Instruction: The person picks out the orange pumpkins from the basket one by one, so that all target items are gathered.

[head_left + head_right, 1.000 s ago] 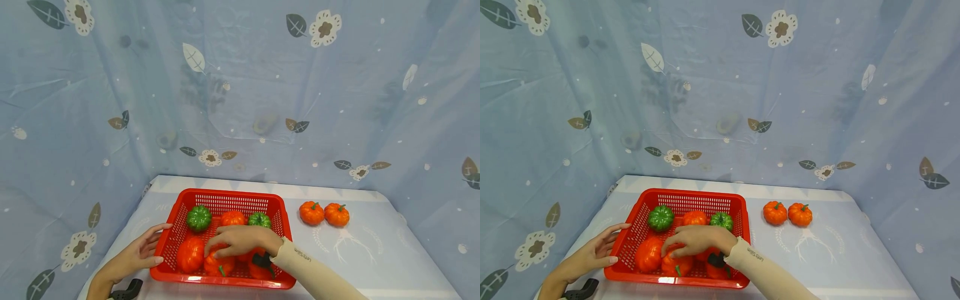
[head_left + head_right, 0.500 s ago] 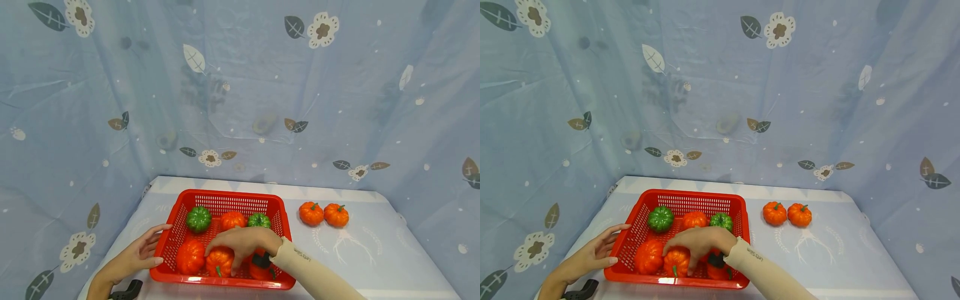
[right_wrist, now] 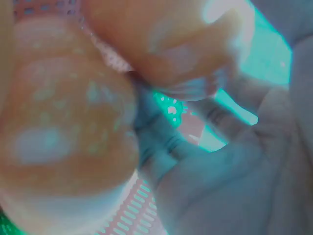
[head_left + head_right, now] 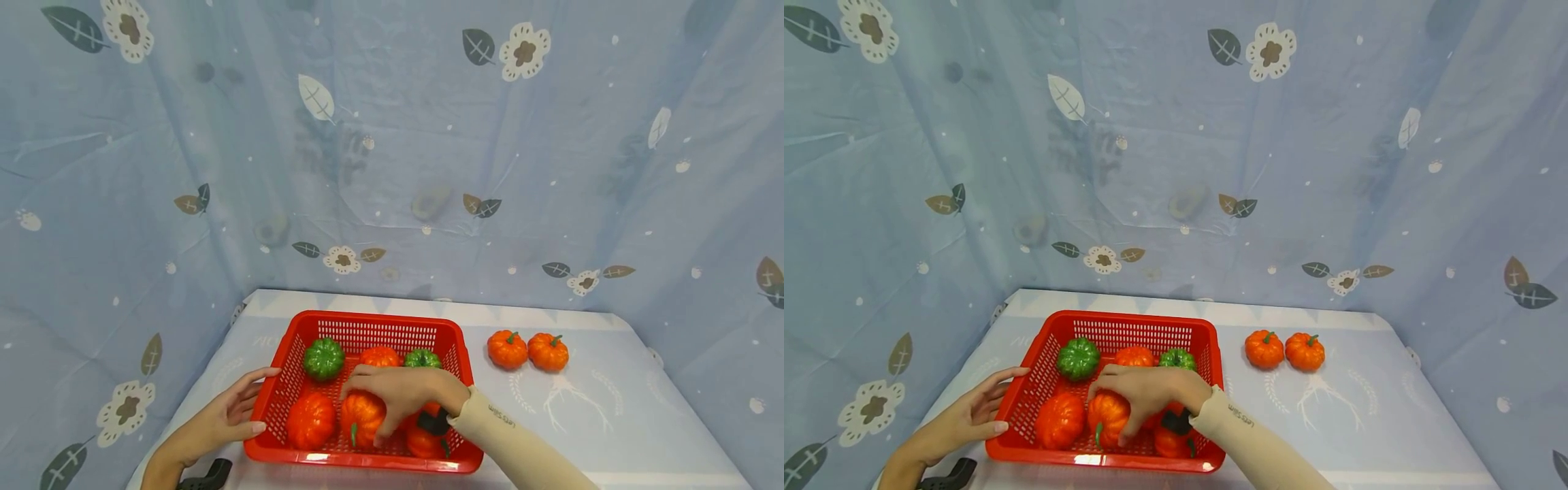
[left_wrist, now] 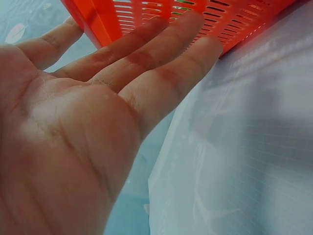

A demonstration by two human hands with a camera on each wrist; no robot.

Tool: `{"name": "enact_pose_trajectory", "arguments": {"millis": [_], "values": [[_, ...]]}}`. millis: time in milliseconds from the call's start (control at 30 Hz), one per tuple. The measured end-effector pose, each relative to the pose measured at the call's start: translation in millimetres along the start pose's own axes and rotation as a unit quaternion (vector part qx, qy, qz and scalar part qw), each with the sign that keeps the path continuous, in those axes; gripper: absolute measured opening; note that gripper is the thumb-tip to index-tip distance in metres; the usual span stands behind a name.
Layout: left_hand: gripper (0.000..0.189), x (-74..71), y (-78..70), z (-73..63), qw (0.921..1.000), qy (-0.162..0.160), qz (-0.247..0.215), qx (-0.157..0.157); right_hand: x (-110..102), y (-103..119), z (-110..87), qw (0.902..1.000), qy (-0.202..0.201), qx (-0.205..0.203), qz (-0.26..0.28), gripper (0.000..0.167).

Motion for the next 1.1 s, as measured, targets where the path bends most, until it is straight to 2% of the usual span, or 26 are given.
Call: {"name": "enact_pose_trajectory", "arguments": {"millis": [167,400,667,800,967,1100], "values": [[0.075,-0.1,0.9,-0.3,1.0000,0.005,0.000,0.005,-6,-1,-4.5,0.9984,-0.025,-0.017,0.047,0.075],[0.077,-0.3,1.6,-0.9,1.0000,-0.002,-0.001,0.002,-18,-4,-15.9,0.9949,-0.071,-0.043,0.057,0.074],[0.078,-0.3,0.9,-0.9,0.9999,-0.012,0.006,-0.004,-28,-14,-37.3,0.9882,-0.102,-0.034,0.109,0.075],[0.078,-0.3,0.4,-1.8,0.9998,-0.014,0.009,-0.004,-31,-23,-50.0,0.9851,-0.119,-0.015,0.123,0.072],[0.078,0.2,0.2,-0.6,0.9999,-0.013,0.011,0.001,-35,-34,-67.6,0.9772,-0.153,0.010,0.147,0.069],[0.078,0.6,-0.1,0.1,0.9999,-0.001,0.004,0.011,-38,-40,-81.4,0.9681,-0.176,0.014,0.178,0.068]]}}
Point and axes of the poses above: each hand's wrist, its own z-axis towards the middle knuckle, its own x-axis out of the palm, y = z × x, the point moved 4 cm from there along z, towards the middle knuckle, and after that the axes turned 7 degrees about x, right-handed, at the moved point
